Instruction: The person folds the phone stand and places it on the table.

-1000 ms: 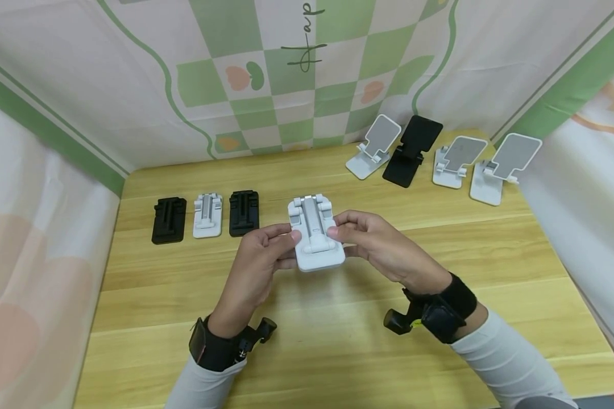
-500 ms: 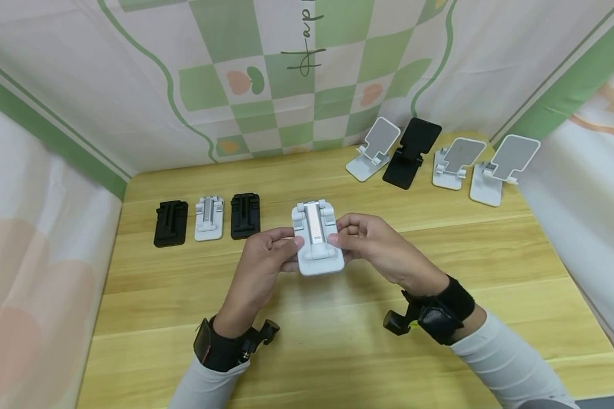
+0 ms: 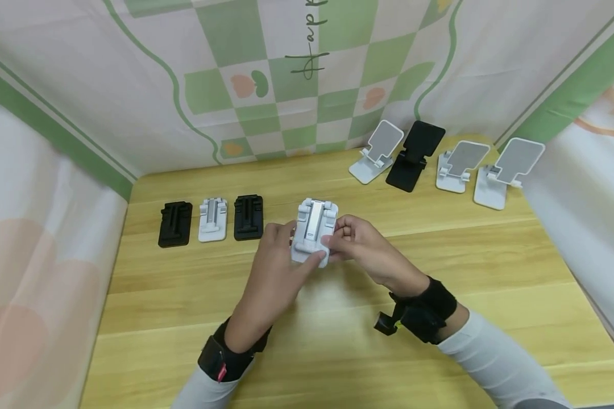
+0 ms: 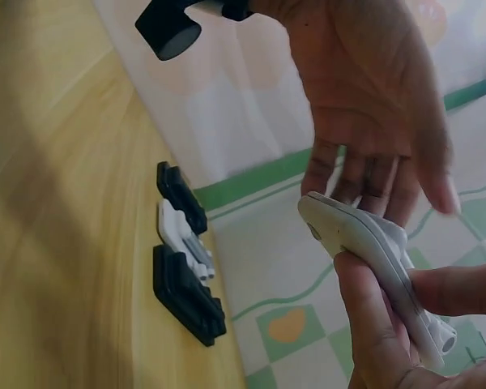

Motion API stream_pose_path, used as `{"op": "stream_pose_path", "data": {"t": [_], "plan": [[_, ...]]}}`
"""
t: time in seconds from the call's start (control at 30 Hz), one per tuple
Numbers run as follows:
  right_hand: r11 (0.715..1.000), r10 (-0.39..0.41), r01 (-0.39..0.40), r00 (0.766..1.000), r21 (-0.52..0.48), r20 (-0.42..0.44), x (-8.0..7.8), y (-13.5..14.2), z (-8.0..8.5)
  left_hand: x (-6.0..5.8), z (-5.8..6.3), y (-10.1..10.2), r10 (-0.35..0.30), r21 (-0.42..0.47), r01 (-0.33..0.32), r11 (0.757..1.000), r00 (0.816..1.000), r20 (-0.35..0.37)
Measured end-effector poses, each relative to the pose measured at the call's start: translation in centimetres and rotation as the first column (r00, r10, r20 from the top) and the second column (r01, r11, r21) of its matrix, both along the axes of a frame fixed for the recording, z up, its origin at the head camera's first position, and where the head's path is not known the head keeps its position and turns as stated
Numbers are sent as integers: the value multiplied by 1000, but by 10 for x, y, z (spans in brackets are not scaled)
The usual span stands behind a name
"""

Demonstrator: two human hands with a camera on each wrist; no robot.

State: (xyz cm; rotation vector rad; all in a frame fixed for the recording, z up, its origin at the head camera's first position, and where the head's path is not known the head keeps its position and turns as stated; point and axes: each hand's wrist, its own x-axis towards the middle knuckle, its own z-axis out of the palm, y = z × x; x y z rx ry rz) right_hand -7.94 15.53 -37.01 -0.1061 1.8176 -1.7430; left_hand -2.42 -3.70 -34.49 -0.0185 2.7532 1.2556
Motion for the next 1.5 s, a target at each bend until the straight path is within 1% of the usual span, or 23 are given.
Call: {"op": "stream_pose_path", "data": {"t": [0.07, 0.17, 0.33, 0.43, 0.5, 0.57, 0.63, 0.67, 0.7, 0.77, 0.83, 0.9, 0.97, 1.0, 1.1, 1.2, 1.27, 1.3, 1.33, 1.4, 1.47, 1.5], "plan": [[1000, -11, 11, 1000, -7, 0, 0, -4, -2, 1, -2, 5, -14, -40, 12, 999, 999, -44], [1000, -21, 21, 1000, -15, -8, 2, -10, -2, -1, -8, 10, -15, -100, 6, 995, 996, -87], [999, -36, 35, 999, -12, -29, 3, -17, -2, -6, -14, 11, -18, -167, -3, 986, 992, -122], [999, -35, 36, 998, 10, -53, 3, -18, -3, -7, -15, 10, -21, -178, -2, 984, 991, -130], [999, -26, 28, 997, 30, -74, 2, -17, -4, -10, -16, 9, -29, -174, 7, 985, 991, -129], [997, 0, 8, 994, 72, -113, -2, -17, -4, -15, -19, 6, -30, -163, 8, 987, 991, -133], [991, 26, -4, 986, 134, -165, -8, -15, -5, -23, -25, 2, -19, -155, -1, 988, 991, -131], [985, 39, -3, 978, 175, -204, -13, -13, -5, -29, -29, 0, -7, -157, -13, 988, 992, -126], [974, 50, 7, 968, 225, -244, -18, -10, -5, -35, -34, -2, 5, -168, -26, 985, 993, -121], [944, 64, 46, 946, 326, -319, -33, -2, -4, -46, -44, -7, 33, -208, -53, 977, 995, -99], [910, 57, 107, 924, 400, -377, -50, 9, -2, -57, -53, -12, 57, -253, -73, 965, 996, -68], [877, 44, 171, 902, 448, -430, -70, 21, 0, -66, -61, -15, 66, -295, -76, 953, 997, -45], [840, 37, 236, 873, 488, -486, -91, 32, 2, -73, -67, -17, 67, -313, -74, 947, 997, -33], [822, 35, 270, 854, 501, -519, -101, 37, 3, -77, -69, -17, 65, -320, -72, 945, 997, -31], [748, 69, 371, 782, 550, -620, -131, 51, 5, -87, -77, -16, 56, -326, -65, 943, 998, -36], [682, 120, 435, 726, 588, -677, -157, 62, 6, -95, -81, -15, 56, -331, -58, 942, 998, -16], [641, 161, 464, 698, 611, -698, -173, 68, 5, -100, -83, -14, 66, -333, -60, 941, 998, 7], [623, 183, 472, 688, 624, -703, -180, 70, 5, -102, -84, -13, 73, -334, -62, 940, 997, 22], [607, 203, 474, 683, 637, -702, -187, 72, 4, -104, -85, -13, 80, -343, -61, 937, 996, 40], [579, 244, 470, 680, 666, -691, -198, 75, 4, -107, -87, -12, 88, -355, -59, 933, 994, 67], [557, 274, 439, 704, 705, -655, -207, 77, 5, -110, -90, -11, 90, -362, -52, 931, 992, 90], [547, 284, 418, 723, 725, -630, -211, 77, 6, -111, -91, -10, 89, -366, -47, 929, 991, 98]]}}
